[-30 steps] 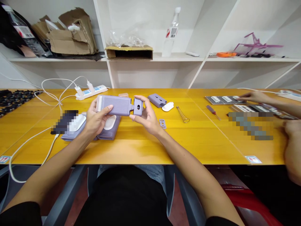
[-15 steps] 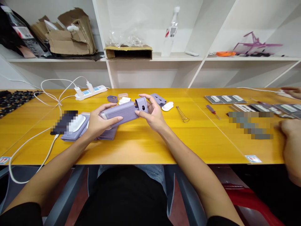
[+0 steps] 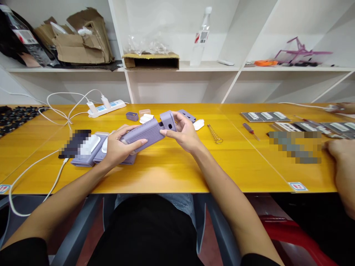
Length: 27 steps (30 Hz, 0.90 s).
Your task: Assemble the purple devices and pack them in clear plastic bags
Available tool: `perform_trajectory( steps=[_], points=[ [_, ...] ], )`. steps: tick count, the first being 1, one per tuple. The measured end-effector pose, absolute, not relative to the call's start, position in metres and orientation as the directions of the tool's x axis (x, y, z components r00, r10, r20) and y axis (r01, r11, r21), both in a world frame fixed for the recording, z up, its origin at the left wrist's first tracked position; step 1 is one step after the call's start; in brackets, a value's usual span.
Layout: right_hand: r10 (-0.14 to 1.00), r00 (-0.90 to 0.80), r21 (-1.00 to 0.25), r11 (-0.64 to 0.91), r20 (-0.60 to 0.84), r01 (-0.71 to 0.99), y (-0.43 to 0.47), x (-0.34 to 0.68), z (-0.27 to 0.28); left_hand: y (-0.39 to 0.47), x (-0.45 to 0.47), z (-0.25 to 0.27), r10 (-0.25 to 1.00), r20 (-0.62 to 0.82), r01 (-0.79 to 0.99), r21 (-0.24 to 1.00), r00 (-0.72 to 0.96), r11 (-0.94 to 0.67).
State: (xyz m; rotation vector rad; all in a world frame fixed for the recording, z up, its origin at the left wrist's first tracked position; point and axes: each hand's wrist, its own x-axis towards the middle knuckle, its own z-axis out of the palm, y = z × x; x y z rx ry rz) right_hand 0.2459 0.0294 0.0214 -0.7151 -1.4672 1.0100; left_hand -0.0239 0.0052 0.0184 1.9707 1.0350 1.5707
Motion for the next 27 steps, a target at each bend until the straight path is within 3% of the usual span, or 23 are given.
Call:
perform_trajectory(
  steps=[13,27],
  points=[
    [0.877,-0.176,-0.893,0.429,0.448,-0.137,0.028,0.254,0.027,0.006,-0.029,0.015,0.606,0.776,0.354,0.525,0.173,-0.774],
    [0.880,-0.206,-0.899,0.438,0.429,-0.003,0.023,0.261,0.032,0.009,-0.033,0.015,0.574,0.777,0.348,0.479,0.260,-0.806]
  ],
)
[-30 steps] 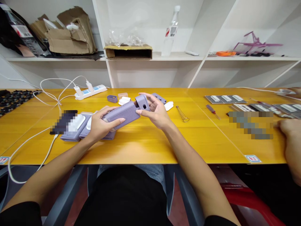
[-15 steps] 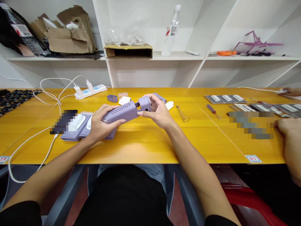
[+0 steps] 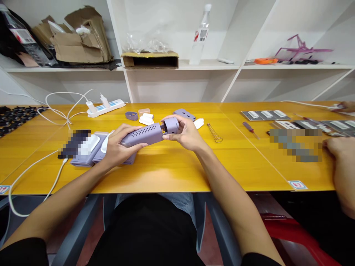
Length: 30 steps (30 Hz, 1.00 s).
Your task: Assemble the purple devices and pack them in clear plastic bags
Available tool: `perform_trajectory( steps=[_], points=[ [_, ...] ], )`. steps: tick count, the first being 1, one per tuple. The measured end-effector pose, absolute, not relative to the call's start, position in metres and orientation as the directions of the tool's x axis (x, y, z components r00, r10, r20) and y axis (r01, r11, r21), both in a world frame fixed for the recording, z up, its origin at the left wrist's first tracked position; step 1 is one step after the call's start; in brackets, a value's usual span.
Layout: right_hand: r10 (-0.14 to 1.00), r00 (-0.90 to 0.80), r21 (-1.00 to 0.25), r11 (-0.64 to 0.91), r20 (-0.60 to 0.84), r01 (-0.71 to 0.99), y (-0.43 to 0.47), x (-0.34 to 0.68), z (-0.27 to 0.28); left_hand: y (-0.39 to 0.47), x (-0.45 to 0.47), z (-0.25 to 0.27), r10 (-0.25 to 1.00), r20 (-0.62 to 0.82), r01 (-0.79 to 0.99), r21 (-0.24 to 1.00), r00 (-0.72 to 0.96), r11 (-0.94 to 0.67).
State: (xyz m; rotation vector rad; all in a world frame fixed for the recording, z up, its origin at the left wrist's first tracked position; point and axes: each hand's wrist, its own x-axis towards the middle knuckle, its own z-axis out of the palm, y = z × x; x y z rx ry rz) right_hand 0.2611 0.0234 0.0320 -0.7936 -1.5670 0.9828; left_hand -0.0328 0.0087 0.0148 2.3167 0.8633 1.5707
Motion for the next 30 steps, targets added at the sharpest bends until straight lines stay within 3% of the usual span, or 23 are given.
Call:
perform_trajectory(
  steps=[12,25,30],
  points=[
    [0.867,-0.232,-0.881,0.467,0.441,0.071,0.022,0.261,0.032,0.012,-0.036,0.016,0.522,0.796,0.334,0.423,0.306,-0.842],
    [0.847,-0.369,-0.908,0.418,0.383,0.016,0.030,0.267,0.023,0.016,-0.042,0.023,0.468,0.820,0.288,0.385,0.330,-0.877],
    [0.825,-0.427,-0.905,0.424,0.370,0.036,0.029,0.270,0.021,0.016,-0.043,0.023,0.528,0.775,0.300,0.442,0.347,-0.845]
  ],
)
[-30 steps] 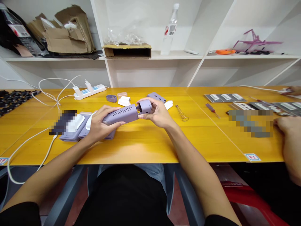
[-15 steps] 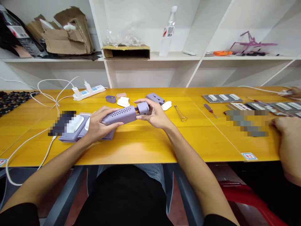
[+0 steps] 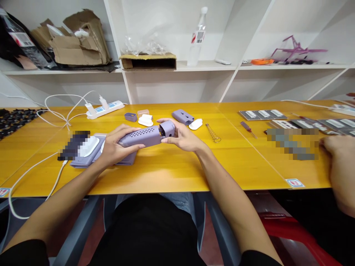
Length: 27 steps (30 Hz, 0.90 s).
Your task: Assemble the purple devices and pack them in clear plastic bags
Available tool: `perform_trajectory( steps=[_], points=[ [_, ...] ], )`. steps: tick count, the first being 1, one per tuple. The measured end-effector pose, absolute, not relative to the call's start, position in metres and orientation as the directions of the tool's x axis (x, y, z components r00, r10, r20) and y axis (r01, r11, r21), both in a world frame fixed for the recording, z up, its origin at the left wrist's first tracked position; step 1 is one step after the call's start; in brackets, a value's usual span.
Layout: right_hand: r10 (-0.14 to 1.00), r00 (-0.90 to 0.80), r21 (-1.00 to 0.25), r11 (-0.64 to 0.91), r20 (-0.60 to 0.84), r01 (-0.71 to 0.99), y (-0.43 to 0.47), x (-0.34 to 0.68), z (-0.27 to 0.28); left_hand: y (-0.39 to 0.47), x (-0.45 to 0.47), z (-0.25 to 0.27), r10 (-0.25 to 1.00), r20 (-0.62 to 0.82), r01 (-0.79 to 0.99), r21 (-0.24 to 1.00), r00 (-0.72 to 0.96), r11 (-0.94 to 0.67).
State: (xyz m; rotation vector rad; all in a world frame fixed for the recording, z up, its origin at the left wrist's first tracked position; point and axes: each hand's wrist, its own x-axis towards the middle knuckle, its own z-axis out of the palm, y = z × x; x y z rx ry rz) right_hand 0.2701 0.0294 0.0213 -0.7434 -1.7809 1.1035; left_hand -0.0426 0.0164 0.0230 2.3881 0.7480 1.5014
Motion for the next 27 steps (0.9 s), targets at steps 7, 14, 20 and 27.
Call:
perform_trajectory(
  steps=[7,14,20,27],
  points=[
    [0.811,-0.438,-0.886,0.459,0.387,0.068,0.0278,0.2731,0.0216,0.0134,-0.0400,0.0217,0.529,0.785,0.315,0.438,0.322,-0.842],
    [0.803,-0.434,-0.877,0.477,0.407,0.061,0.0227,0.2766,0.0289,0.0103,-0.0416,0.0257,0.545,0.772,0.321,0.451,0.328,-0.833],
    [0.775,-0.467,-0.875,0.484,0.426,0.004,0.0268,0.2795,0.0279,0.0091,-0.0398,0.0268,0.621,0.723,0.300,0.546,0.303,-0.782],
    [0.816,-0.393,-0.890,0.455,0.424,-0.015,0.0207,0.2723,0.0299,0.0062,-0.0370,0.0309,0.654,0.701,0.287,0.588,0.286,-0.756]
  ],
)
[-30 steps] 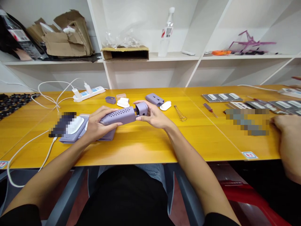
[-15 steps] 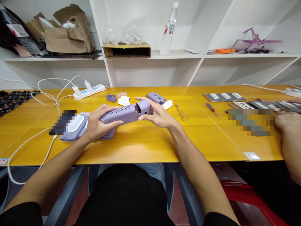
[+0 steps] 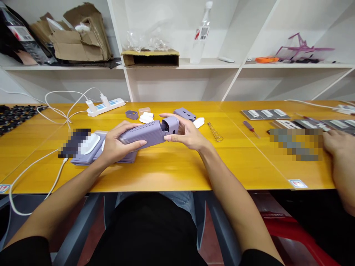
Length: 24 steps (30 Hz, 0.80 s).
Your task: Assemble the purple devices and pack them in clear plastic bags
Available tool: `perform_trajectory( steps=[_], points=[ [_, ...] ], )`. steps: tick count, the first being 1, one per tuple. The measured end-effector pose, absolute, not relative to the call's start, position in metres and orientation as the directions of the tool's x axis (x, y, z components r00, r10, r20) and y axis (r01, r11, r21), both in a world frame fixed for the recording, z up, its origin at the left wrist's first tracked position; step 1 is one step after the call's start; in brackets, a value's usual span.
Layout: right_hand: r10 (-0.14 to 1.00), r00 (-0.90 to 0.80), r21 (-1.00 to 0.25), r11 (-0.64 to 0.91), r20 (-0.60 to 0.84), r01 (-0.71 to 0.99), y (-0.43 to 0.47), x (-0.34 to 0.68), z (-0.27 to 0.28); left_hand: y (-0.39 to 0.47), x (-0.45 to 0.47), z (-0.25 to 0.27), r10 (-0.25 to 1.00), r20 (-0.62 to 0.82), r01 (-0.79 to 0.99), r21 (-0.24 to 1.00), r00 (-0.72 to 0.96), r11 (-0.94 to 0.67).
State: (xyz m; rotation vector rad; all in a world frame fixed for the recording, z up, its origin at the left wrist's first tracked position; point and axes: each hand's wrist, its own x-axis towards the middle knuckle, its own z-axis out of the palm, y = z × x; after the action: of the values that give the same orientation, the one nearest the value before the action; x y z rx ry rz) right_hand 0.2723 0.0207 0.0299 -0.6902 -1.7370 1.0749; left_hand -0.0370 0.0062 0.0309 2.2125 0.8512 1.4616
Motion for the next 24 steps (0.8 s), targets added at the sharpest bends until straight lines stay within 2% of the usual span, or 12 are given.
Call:
perform_trajectory(
  steps=[5,8,11,16,21,24],
  points=[
    [0.853,-0.317,-0.908,0.409,0.416,-0.090,0.020,0.263,0.024,0.004,-0.033,0.023,0.662,0.678,0.346,0.567,0.319,-0.747],
    [0.849,-0.378,-0.928,0.358,0.369,-0.101,0.018,0.257,0.024,0.000,-0.026,0.012,0.600,0.688,0.342,0.494,0.408,-0.799],
    [0.827,-0.455,-0.942,0.323,0.329,-0.094,0.012,0.253,0.029,-0.007,-0.018,0.005,0.566,0.704,0.340,0.454,0.430,-0.823],
    [0.780,-0.523,-0.931,0.358,0.342,-0.075,0.005,0.245,0.032,-0.014,-0.012,0.007,0.643,0.670,0.346,0.543,0.371,-0.765],
    [0.761,-0.418,-0.853,0.517,0.497,-0.074,0.007,0.236,0.024,-0.014,-0.013,0.009,0.723,0.615,0.310,0.653,0.314,-0.691],
    [0.727,-0.444,-0.830,0.553,0.523,-0.072,0.008,0.236,0.020,-0.015,-0.013,0.010,0.754,0.588,0.294,0.696,0.292,-0.656]
  ],
)
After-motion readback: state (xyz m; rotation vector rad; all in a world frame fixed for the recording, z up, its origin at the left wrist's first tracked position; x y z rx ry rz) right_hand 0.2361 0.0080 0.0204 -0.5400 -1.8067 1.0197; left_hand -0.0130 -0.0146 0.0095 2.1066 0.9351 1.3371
